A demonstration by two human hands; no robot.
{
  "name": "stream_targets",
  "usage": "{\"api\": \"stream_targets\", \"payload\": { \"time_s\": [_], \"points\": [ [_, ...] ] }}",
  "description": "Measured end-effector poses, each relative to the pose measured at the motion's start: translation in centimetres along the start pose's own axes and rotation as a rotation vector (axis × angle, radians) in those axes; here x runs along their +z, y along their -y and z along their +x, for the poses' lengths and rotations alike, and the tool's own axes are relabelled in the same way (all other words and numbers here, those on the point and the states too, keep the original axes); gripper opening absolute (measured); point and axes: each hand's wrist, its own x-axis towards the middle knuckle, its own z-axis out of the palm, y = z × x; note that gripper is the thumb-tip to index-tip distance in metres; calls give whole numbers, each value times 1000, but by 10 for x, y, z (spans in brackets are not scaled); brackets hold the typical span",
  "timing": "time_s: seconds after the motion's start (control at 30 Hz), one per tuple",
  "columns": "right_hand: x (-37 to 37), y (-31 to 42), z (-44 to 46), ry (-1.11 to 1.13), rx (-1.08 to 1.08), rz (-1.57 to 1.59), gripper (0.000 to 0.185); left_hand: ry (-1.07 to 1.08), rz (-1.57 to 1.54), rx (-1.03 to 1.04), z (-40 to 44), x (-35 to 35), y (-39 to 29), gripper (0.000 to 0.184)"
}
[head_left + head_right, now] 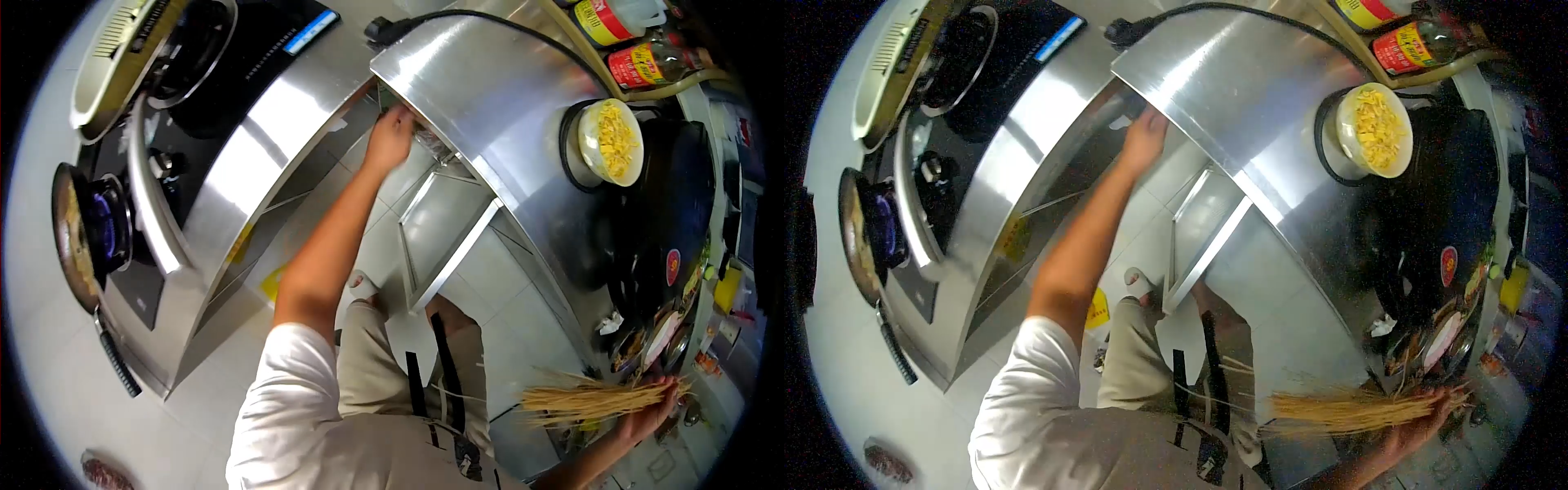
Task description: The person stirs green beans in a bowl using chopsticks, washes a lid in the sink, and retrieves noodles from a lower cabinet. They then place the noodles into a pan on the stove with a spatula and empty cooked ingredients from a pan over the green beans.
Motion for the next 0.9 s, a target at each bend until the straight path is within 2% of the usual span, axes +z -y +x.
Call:
{"api": "stream_targets", "payload": {
  "time_s": [0.03, 0.07, 0.1, 0.13, 0.2, 0.27, 0.3, 0.33, 0.37, 0.43, 0.5, 0.53, 0.57, 0.63, 0.67, 0.73, 0.8, 0.87, 0.9],
  "points": [
    [16, -2, 1, 12, 23, 76, 23, -26, 95, -108, -37, -11, 23, 31],
    [28, -2, 0, 26, 44, 152, 20, -32, 38, -484, -88, -16, 41, 42],
    [27, 1, -2, -29, 37, 152, 19, 115, 260, -765, -130, -21, 63, 60],
    [35, 6, -4, -59, 60, 143, 19, 22, 89, -1041, -178, -11, 78, 78],
    [31, 8, -5, -18, 50, 161, 19, 385, -525, -1395, -226, -27, 45, 81],
    [31, 9, -2, 108, 44, 76, 20, 430, -1120, -1452, -246, -27, 54, 78],
    [36, 8, -4, 66, 46, 92, 19, 235, -1070, -1451, -240, -29, 26, 70],
    [41, 8, -7, 23, 48, 105, 19, 238, -1077, -1446, -240, -29, 39, 70],
    [46, 6, -7, 118, 66, 103, 18, 16, -1159, -1375, -242, -31, 57, 74],
    [43, 3, -11, 109, 43, 40, 17, -257, -1358, -1108, -215, -50, 58, 74],
    [48, -4, -16, 114, 56, -13, 18, -357, -1480, -780, -179, -73, 33, 63],
    [55, -9, -22, 30, 87, 23, 19, -405, -1481, -631, -168, -86, 12, 57],
    [62, -14, -25, 9, 82, -5, 17, -410, -1483, -638, -171, -96, 4, 57],
    [80, -26, -22, -40, 80, -37, 16, -216, -1087, -730, -180, -114, -15, 47],
    [87, -29, -23, -88, 87, -46, 16, -198, -1088, -748, -195, -124, -29, 47],
    [96, -32, -19, -80, 232, 71, 15, 95, -816, -757, -232, -152, -63, 44],
    [129, -35, -18, -34, 253, 80, 14, 190, -678, -663, -260, -185, -110, 46],
    [159, -33, -20, 104, 296, 95, 14, 217, -662, -528, -278, -226, -167, 46],
    [178, -33, -23, 93, 320, 89, 15, 235, -674, -438, -281, -244, -194, 47]
  ]
}}
